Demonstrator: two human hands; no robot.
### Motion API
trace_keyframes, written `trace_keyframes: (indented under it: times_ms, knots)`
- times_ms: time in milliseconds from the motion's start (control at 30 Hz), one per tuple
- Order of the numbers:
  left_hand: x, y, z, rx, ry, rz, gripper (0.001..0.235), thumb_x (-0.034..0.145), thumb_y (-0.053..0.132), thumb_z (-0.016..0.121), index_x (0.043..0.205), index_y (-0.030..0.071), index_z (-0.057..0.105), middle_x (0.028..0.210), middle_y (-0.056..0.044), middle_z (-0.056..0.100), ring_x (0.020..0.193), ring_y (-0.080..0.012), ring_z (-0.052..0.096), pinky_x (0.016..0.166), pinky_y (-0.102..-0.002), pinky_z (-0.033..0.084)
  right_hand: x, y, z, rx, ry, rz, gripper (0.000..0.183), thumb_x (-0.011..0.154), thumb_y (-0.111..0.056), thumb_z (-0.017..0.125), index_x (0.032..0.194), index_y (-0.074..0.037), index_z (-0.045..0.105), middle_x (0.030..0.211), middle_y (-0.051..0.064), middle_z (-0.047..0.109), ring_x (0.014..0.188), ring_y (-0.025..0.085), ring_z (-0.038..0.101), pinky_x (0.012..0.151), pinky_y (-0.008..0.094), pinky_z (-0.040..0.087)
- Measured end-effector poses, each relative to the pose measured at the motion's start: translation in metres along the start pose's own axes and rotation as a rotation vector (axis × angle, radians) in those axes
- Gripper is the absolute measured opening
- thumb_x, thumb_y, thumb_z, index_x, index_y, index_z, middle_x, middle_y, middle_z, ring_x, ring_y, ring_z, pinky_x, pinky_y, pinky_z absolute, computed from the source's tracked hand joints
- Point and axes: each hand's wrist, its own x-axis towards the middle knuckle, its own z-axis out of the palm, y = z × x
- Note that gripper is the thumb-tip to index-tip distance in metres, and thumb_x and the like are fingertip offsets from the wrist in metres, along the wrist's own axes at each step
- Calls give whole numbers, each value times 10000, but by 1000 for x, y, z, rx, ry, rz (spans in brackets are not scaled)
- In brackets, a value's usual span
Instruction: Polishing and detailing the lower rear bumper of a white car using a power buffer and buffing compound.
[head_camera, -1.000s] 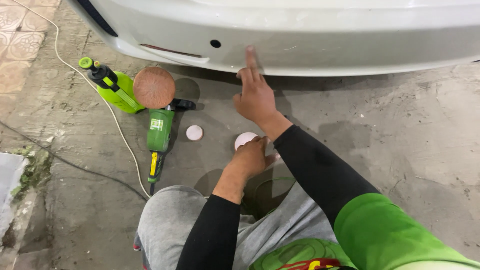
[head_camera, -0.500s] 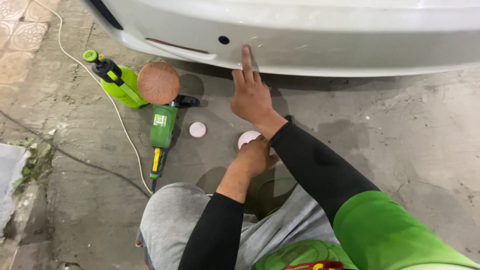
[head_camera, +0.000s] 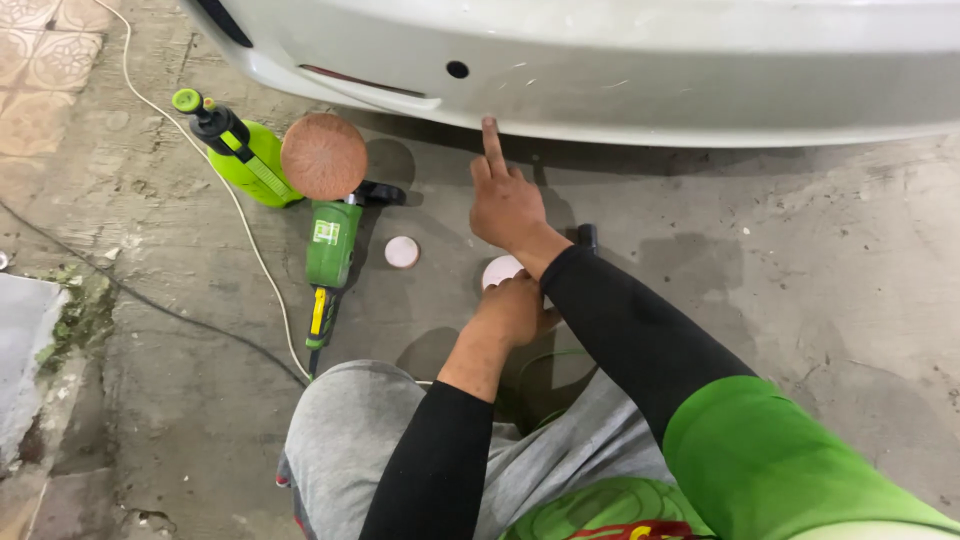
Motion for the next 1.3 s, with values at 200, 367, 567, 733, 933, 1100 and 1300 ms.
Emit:
trace_keyframes:
  times_ms: [200, 367, 567, 733, 933, 1100, 1300]
  knots:
    - [0, -3, 0, 67, -4, -25, 633, 912, 473, 670, 1411, 106, 543, 1401, -127, 579, 1256, -342, 579, 1064, -569, 421, 3, 3, 14, 32, 42, -64, 530, 822, -80, 602, 1333, -37, 467, 1690, 192, 54, 1152, 439, 590, 900, 507, 542]
    - [-3, -1, -3, 8, 6, 1, 581, 881, 416, 679, 1367, 111, 588, 1384, -120, 604, 1264, -334, 595, 1036, -542, 466, 4, 3, 5, -48, 83, -107, 531, 822, -80, 596, 1332, -18, 462, 1694, 200, 71, 1163, 430, 584, 889, 518, 548]
    - [-4, 1, -2, -14, 40, 26, 567, 898, 430, 678, 1349, 97, 591, 1344, -137, 614, 1219, -352, 612, 1009, -535, 479, -7, 11, -5, -26, 27, -43, 526, 822, -46, 583, 1332, -9, 458, 1699, 223, 42, 1201, 449, 564, 891, 527, 546]
    - [-7, 9, -13, -36, 30, -18, 660, 875, 469, 716, 1390, 95, 538, 1314, -184, 609, 1199, -397, 594, 1016, -531, 462, -10, 44, 20, 10, 145, -24, 535, 817, -73, 615, 1335, -42, 482, 1702, 195, 82, 1273, 466, 543, 996, 514, 511]
    - [-8, 9, -12, -19, 38, 8, 704, 865, 469, 705, 1438, 117, 499, 1349, -173, 600, 1214, -386, 597, 1012, -540, 463, -21, 34, -11, 65, 149, 32, 603, 774, -82, 637, 1352, -34, 471, 1675, 234, 57, 1304, 489, 492, 968, 507, 505]
    - [-8, 12, -14, -8, 7, -5, 692, 891, 501, 681, 1431, 102, 514, 1345, -162, 622, 1237, -366, 605, 1024, -544, 469, -21, 41, 1, 45, 124, 41, 547, 823, -78, 621, 1353, -64, 483, 1717, 216, 40, 1315, 461, 534, 961, 494, 545]
    - [-7, 8, -8, -14, 10, 15, 705, 897, 552, 651, 1427, 106, 522, 1372, -155, 605, 1238, -356, 604, 1018, -537, 475, -15, 34, -22, 86, 403, -120, 483, 793, -34, 630, 1258, -11, 501, 1705, 271, 59, 1401, 449, 490, 866, 441, 585]
